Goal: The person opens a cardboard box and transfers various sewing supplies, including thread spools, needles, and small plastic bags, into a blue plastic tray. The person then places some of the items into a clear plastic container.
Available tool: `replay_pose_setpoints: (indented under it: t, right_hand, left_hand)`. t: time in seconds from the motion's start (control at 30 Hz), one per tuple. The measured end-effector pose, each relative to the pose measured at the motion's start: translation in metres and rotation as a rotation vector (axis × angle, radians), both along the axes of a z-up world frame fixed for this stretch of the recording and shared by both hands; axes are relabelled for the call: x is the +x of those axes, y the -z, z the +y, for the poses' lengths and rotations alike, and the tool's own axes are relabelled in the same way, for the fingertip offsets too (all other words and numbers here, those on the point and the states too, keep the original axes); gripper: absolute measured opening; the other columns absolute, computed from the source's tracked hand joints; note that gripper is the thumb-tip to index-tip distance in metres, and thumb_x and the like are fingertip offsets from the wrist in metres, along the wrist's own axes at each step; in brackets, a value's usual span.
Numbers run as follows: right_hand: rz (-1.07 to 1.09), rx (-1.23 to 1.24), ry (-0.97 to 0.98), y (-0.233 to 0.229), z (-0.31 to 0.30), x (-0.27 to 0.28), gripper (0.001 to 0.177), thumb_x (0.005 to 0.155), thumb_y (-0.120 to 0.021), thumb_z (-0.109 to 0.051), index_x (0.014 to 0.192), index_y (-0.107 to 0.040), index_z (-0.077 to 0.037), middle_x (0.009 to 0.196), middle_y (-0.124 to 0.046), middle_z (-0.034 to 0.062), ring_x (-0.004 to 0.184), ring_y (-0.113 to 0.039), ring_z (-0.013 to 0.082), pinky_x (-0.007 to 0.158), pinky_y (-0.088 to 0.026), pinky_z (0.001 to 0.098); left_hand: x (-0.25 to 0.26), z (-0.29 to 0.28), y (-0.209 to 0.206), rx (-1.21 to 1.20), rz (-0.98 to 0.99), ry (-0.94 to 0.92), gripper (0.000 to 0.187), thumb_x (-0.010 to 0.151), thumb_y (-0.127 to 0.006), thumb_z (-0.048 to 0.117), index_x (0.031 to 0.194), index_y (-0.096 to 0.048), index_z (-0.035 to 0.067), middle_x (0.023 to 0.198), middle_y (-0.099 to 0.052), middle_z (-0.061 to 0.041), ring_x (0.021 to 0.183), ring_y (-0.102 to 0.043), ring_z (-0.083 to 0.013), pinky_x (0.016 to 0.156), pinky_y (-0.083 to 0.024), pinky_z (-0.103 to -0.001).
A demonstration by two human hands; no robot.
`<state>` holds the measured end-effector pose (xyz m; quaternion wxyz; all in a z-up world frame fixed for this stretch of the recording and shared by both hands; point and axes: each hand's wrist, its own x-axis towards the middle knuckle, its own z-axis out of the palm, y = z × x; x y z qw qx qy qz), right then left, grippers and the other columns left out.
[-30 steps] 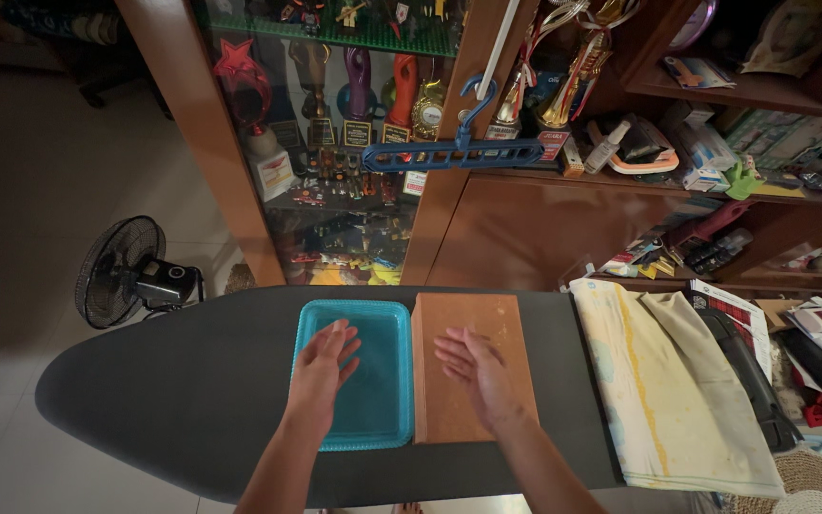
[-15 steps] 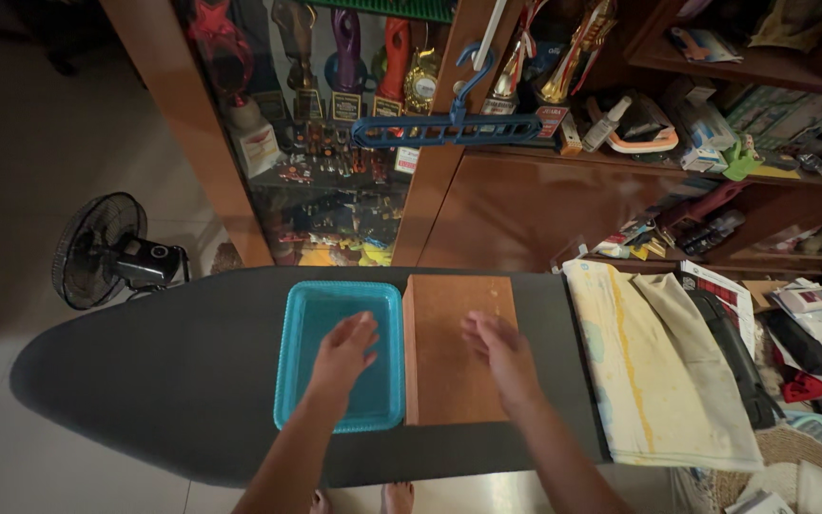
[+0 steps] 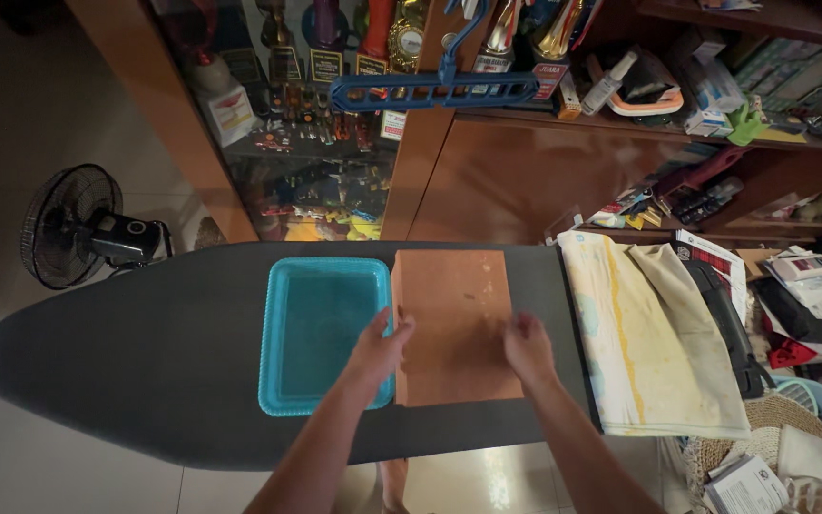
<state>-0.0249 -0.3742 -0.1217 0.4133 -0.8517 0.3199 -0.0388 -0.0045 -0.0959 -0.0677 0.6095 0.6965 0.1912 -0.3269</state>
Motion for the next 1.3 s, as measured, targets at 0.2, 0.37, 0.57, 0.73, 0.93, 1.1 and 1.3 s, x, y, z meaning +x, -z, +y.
replay_pose_setpoints:
  t: [0.2,0.37,0.57,0.73,0.93,1.1,1.3]
  right_hand:
    - [0.254,0.140,-0.046,-0.022,0.015,-0.006,0.058,0.093,-0.068,-0.042,0.129,-0.065,0.003,0.120,-0.073,0.0216,0.111,-0.071,0.0308,0.095,-0.054,0.0428]
    - [0.248,0.277,-0.001,-0.034,0.016,-0.009,0.055,0.093,-0.063,-0.042,0.131,-0.065,-0.002,0.121,-0.072,0.0169,0.112,-0.067,0.0276,0.095,-0.052,0.0407]
    - [0.230,0.193,-0.071,-0.039,0.016,-0.008,0.059,0.092,-0.068,-0.044,0.130,-0.061,0.001,0.117,-0.067,0.0149,0.108,-0.064,0.0246,0.091,-0.050,0.0378]
    - [0.311,-0.014,-0.109,-0.065,0.024,-0.011,0.056,0.092,-0.066,-0.047,0.117,-0.068,0.004,0.107,-0.071,0.0236,0.101,-0.069,0.0358,0.087,-0.053,0.0457]
    - [0.113,-0.184,-0.092,-0.056,0.018,-0.021,0.053,0.092,-0.066,-0.046,0.119,-0.065,0.000,0.105,-0.071,0.0197,0.101,-0.068,0.0336,0.088,-0.053,0.0426]
    - [-0.047,-0.032,-0.065,-0.054,0.006,-0.031,0.042,0.098,-0.062,-0.036,0.116,-0.067,0.001,0.102,-0.075,0.0175,0.095,-0.071,0.0265,0.086,-0.055,0.0388]
    - [-0.141,0.425,-0.117,-0.058,-0.026,-0.042,0.040,0.098,-0.060,-0.033,0.129,-0.063,-0.008,0.122,-0.072,0.0006,0.114,-0.063,0.0114,0.095,-0.048,0.0277]
  left_hand:
    - [-0.016,-0.011,-0.019,-0.065,-0.136,0.016,0.084,0.086,-0.064,0.050,0.156,-0.038,0.012,0.144,-0.063,-0.012,0.132,-0.060,-0.0253,0.108,-0.046,-0.037]
    - [-0.020,-0.020,-0.040,0.096,-0.172,0.095,0.083,0.090,-0.064,0.052,0.158,-0.035,0.016,0.154,-0.049,-0.010,0.142,-0.046,-0.0287,0.116,-0.038,-0.040]
    - [-0.016,-0.027,-0.035,0.020,-0.039,-0.050,0.101,0.086,-0.066,0.053,0.161,-0.011,0.013,0.156,-0.040,-0.013,0.142,-0.047,-0.0326,0.115,-0.042,-0.044]
    - [-0.014,-0.023,-0.033,0.163,-0.044,-0.042,0.088,0.084,-0.061,0.064,0.155,-0.041,0.014,0.155,-0.040,-0.010,0.142,-0.047,-0.0319,0.114,-0.044,-0.044]
    - [-0.022,-0.035,-0.059,0.236,-0.024,-0.042,0.092,0.083,-0.061,0.065,0.155,-0.034,0.015,0.156,-0.032,-0.009,0.139,-0.047,-0.0347,0.111,-0.045,-0.046]
    - [-0.034,-0.044,-0.066,0.242,-0.145,-0.099,0.097,0.084,-0.062,0.067,0.150,-0.031,0.005,0.152,-0.030,-0.016,0.134,-0.049,-0.0397,0.106,-0.048,-0.047]
    - [-0.037,-0.048,-0.067,0.511,-0.540,0.199,0.053,0.104,-0.040,0.055,0.149,-0.056,0.031,0.145,-0.045,-0.015,0.136,-0.046,-0.0430,0.105,-0.040,-0.053]
